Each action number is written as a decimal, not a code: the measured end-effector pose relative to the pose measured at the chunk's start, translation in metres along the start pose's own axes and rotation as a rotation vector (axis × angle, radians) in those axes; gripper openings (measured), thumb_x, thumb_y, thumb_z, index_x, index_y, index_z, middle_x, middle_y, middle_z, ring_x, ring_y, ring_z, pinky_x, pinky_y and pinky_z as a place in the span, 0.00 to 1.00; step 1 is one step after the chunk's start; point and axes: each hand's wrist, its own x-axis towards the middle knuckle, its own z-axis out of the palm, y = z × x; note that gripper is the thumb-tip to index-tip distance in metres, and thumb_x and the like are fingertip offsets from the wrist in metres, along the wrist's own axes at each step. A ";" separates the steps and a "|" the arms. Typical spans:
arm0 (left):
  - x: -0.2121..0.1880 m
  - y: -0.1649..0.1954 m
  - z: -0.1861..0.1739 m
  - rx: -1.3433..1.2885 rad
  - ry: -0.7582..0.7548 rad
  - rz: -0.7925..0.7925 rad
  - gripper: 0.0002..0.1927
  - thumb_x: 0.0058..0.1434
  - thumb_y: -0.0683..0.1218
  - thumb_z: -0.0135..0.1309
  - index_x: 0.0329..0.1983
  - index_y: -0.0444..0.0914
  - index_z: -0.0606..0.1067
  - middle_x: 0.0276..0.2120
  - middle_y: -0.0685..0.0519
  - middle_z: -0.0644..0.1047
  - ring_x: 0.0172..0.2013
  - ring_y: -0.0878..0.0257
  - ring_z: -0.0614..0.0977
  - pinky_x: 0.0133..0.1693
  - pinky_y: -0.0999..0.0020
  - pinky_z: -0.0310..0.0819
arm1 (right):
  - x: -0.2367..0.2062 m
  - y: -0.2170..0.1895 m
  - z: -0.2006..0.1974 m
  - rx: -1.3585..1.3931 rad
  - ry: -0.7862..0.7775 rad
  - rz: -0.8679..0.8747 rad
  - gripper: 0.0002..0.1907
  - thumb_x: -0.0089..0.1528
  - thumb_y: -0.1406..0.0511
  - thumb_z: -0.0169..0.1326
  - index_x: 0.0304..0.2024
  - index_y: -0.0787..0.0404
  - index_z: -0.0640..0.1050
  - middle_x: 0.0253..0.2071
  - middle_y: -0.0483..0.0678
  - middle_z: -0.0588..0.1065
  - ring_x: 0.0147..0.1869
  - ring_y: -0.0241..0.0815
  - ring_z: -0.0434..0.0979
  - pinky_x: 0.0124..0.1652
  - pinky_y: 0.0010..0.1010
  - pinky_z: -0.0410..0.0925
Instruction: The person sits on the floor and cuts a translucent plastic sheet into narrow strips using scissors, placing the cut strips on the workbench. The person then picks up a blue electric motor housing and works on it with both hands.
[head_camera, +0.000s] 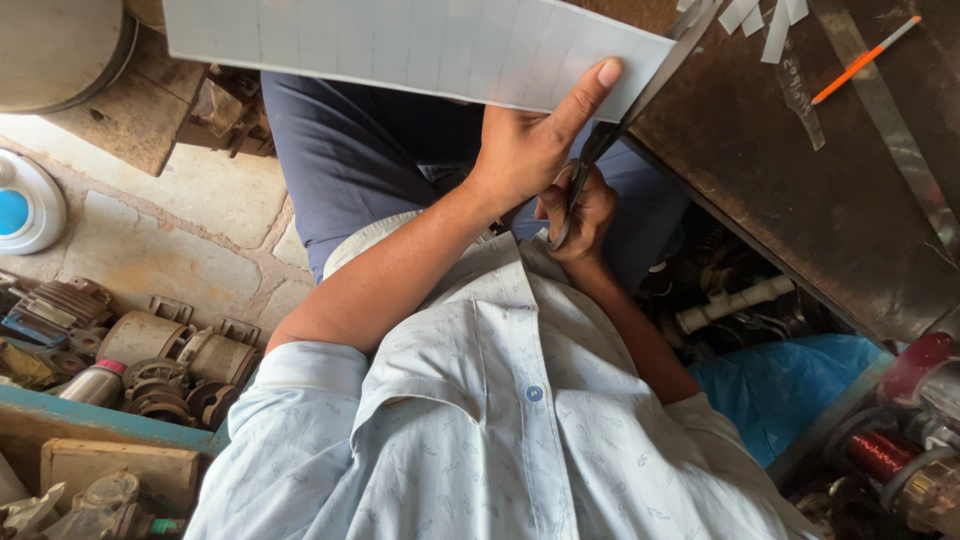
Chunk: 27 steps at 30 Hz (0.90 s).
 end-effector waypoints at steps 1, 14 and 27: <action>0.001 -0.001 -0.001 0.014 0.002 -0.010 0.17 0.69 0.54 0.60 0.44 0.33 0.79 0.35 0.50 0.82 0.36 0.64 0.85 0.40 0.70 0.83 | 0.001 0.000 0.000 -0.012 -0.009 -0.004 0.29 0.69 0.44 0.55 0.34 0.62 0.68 0.22 0.44 0.70 0.25 0.35 0.72 0.28 0.27 0.65; 0.015 -0.011 -0.004 0.015 -0.005 -0.097 0.15 0.68 0.51 0.62 0.41 0.32 0.80 0.34 0.51 0.82 0.34 0.65 0.83 0.38 0.70 0.79 | 0.012 0.008 -0.009 0.122 0.072 0.078 0.38 0.61 0.35 0.54 0.34 0.62 0.65 0.25 0.44 0.65 0.25 0.35 0.68 0.27 0.26 0.63; 0.038 -0.003 -0.013 -0.081 0.176 -0.031 0.18 0.68 0.52 0.60 0.47 0.33 0.75 0.41 0.50 0.79 0.41 0.63 0.82 0.43 0.68 0.80 | 0.009 0.007 0.001 0.112 -0.163 -0.058 0.39 0.63 0.32 0.48 0.41 0.61 0.66 0.31 0.44 0.67 0.36 0.37 0.74 0.38 0.30 0.67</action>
